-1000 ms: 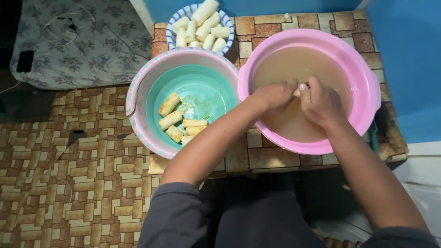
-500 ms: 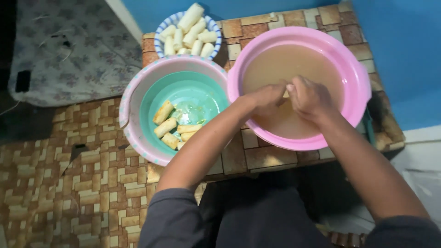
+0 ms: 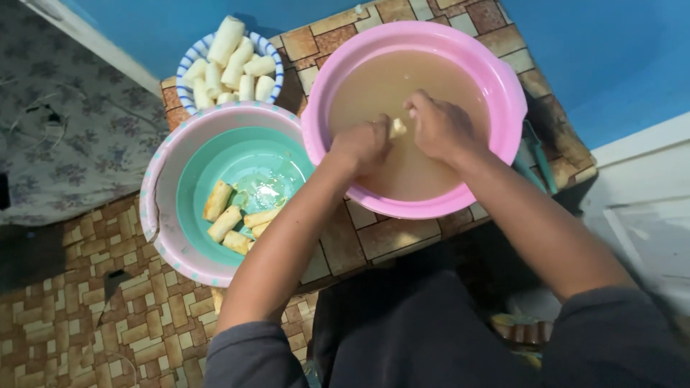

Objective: Washing and peeling pieces of cassava in bowls of water on a preparation table.

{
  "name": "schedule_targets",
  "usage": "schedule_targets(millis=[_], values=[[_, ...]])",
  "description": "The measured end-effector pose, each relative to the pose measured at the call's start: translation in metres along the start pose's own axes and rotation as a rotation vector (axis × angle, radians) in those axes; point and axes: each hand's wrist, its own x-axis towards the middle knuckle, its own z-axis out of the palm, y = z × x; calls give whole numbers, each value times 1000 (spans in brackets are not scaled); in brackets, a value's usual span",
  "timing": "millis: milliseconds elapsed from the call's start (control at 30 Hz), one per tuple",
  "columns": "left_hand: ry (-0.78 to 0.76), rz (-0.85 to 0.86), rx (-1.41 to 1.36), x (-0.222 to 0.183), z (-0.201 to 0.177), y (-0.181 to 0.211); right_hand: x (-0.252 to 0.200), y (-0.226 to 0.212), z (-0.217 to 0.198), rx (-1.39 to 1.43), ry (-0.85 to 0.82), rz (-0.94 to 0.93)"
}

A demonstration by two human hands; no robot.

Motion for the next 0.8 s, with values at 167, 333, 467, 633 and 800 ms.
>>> schedule_targets(millis=[167, 333, 467, 633, 800], values=[[-21, -99, -7, -6, -20, 6, 3, 0, 4, -150, -74, -13], [-61, -134, -110, -16, -39, 14, 5, -7, 4, -154, -247, -14], [-42, -119, -195, -30, -58, 24, 8, 7, 17, -130, -331, 4], [-77, -113, -210, -44, -81, 38, 10, 8, 21, -148, -363, 25], [-56, -88, -153, -41, -76, 35, 10, 10, 25, -133, -360, 25]])
